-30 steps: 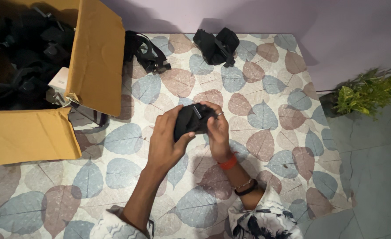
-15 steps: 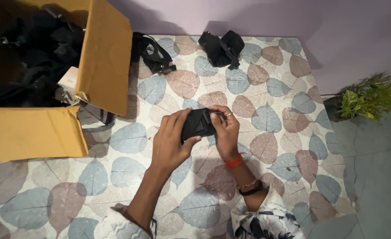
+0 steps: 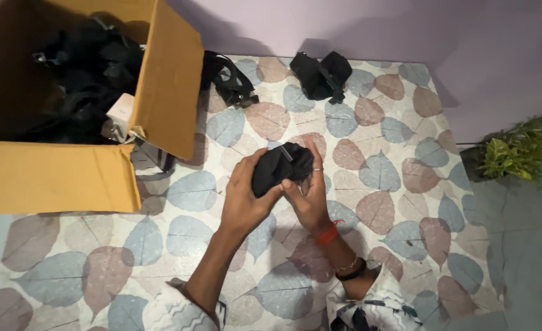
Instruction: The person assembles black camera mounts by hand, attaching straps and tightening screws. They handle multiple mounts one at a time, placing some on the table and others into a cardboard box.
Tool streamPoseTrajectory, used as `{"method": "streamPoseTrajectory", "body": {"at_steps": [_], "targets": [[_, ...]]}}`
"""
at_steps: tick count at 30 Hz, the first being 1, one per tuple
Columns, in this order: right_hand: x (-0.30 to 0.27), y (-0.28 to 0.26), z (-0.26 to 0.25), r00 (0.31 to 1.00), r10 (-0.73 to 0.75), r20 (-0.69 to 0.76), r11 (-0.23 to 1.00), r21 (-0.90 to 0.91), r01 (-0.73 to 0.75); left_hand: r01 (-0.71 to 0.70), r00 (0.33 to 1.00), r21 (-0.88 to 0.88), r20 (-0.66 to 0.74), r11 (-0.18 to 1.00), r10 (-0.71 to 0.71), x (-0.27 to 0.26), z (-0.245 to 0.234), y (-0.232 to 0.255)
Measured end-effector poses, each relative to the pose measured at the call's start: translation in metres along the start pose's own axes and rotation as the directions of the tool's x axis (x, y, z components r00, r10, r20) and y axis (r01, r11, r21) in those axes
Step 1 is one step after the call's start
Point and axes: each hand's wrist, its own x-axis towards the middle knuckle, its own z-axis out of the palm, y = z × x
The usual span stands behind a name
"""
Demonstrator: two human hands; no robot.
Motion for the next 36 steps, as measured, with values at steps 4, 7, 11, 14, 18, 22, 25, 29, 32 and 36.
{"method": "streamPoseTrajectory", "body": {"at_steps": [4,7,11,14,18,22,25,29,32,36], "targets": [[-0.001,-0.005,0.018,0.999,-0.031,-0.036,0.993,0.116,0.035,0.009,0.998,-0.041,-0.056,0.999,-0.011,0.0,0.001,0.0],[-0.003,-0.004,0.03,1.0,-0.012,-0.01,0.987,0.16,0.014,0.058,0.993,-0.097,-0.1,0.994,-0.067,0.0,0.001,-0.001],[0.0,0.002,0.045,0.998,0.023,0.052,0.978,0.207,-0.033,0.049,0.978,-0.115,-0.196,0.992,-0.071,0.003,-0.005,-0.001],[0.008,0.001,0.051,0.995,0.06,0.079,0.974,0.212,-0.075,-0.008,0.956,-0.051,-0.292,0.999,-0.007,0.004,-0.012,0.007],[0.022,-0.008,0.065,0.994,0.046,0.095,0.987,0.15,-0.06,-0.021,0.929,0.068,-0.369,0.997,0.044,0.009,-0.029,0.027],[0.04,-0.023,0.085,0.989,0.072,0.127,0.988,0.127,-0.088,0.025,0.929,0.144,-0.369,0.989,0.03,0.017,-0.055,0.049],[0.054,-0.039,0.107,0.984,0.078,0.161,0.977,0.187,-0.108,0.026,0.92,0.308,-0.379,0.951,0.097,0.023,-0.075,0.066],[0.075,-0.068,0.142,0.971,0.045,0.233,0.938,0.326,-0.122,0.013,0.877,0.497,-0.423,0.867,0.229,0.032,-0.103,0.083],[0.094,-0.088,0.166,0.951,0.07,0.302,0.923,0.341,-0.176,0.028,0.84,0.556,-0.464,0.831,0.283,0.042,-0.129,0.089],[0.119,-0.099,0.198,0.897,0.109,0.429,0.894,0.352,-0.277,0.128,0.798,0.57,-0.545,0.812,0.257,0.051,-0.158,0.084]]}}
